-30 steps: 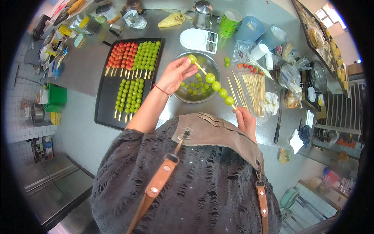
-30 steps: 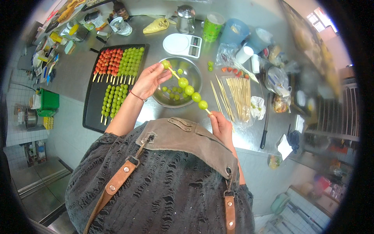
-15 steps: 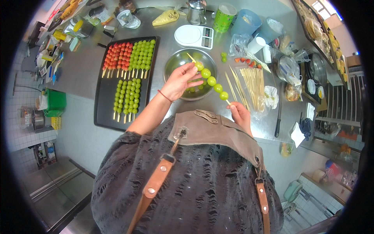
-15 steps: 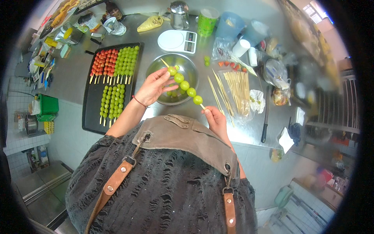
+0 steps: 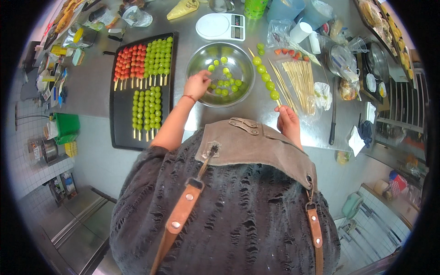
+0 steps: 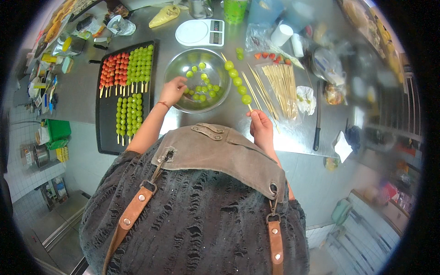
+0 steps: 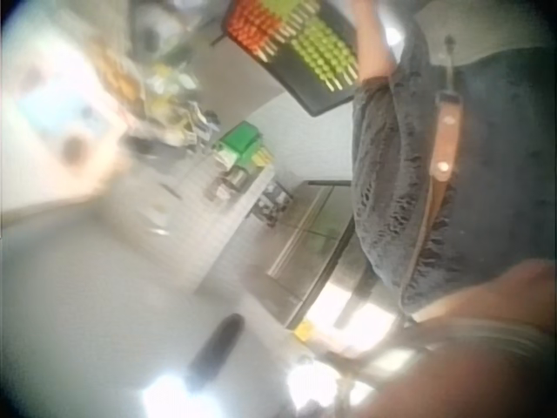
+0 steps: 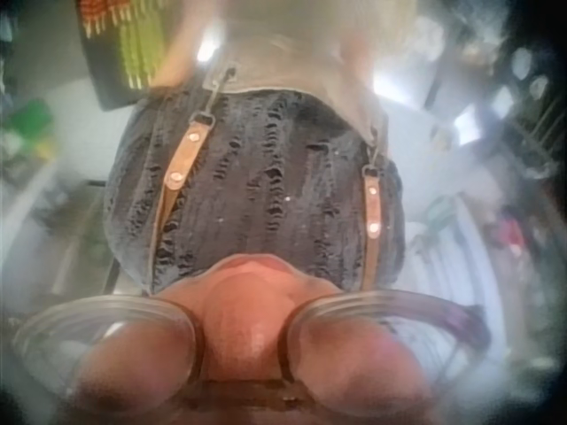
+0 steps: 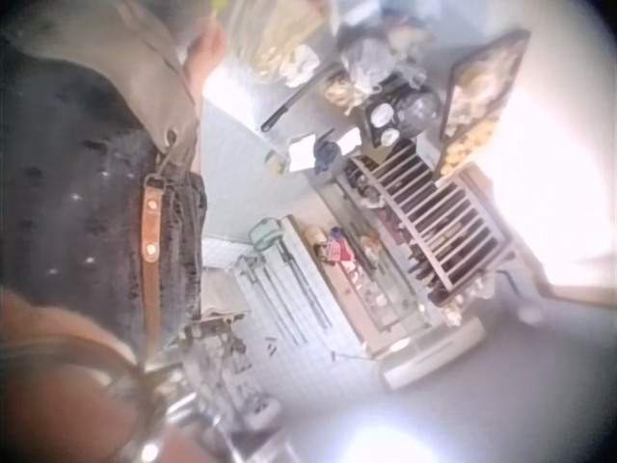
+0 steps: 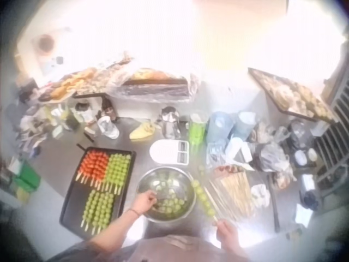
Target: The person threads green grapes onto wooden skewers one by one, then uses a knife to trim the skewer ends. Completed skewers are placed on a tray alongside red fruit skewers. The person washes hands and retrieves a baking tray from a refrigerator.
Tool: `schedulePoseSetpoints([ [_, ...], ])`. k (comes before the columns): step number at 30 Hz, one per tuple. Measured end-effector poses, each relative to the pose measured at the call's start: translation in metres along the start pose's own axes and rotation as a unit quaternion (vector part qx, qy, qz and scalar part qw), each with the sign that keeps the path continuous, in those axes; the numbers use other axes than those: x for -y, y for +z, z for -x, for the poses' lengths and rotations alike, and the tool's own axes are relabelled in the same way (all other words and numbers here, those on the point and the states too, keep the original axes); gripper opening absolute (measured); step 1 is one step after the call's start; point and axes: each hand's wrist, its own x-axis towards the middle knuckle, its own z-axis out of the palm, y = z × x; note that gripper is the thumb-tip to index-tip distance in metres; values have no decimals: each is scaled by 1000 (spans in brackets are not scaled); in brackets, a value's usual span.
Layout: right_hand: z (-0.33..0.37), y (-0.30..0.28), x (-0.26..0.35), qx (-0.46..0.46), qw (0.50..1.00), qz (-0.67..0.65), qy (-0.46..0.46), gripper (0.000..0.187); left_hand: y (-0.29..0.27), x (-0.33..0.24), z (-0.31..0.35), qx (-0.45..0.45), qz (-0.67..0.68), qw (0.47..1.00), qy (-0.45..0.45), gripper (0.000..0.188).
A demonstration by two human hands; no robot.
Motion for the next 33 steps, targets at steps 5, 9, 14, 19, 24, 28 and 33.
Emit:
schedulePoseSetpoints([
  [5,-6,-6,1,-1,1000,28,11,21,30,1,-9,60,-139,988,34,33],
  [9,-12,-9,1,4,999,54,10,22,46,-6,-17,63,-144,986,56,35],
  [14,-22,-9,-1,7,997,75,20,22,58,-9,-24,89,-167,979,70,36],
  [19,-29,-5,-2,25,997,77,22,22,63,-5,-31,94,-183,976,71,36],
  [24,-28,-6,1,7,996,90,21,21,61,-8,-40,80,-96,989,78,36],
  [28,-25,-6,3,-5,996,89,13,22,44,-18,-33,1,112,993,25,31],
  [33,-22,-3,1,2,997,73,18,22,22,-21,-26,-32,23,999,31,31],
])
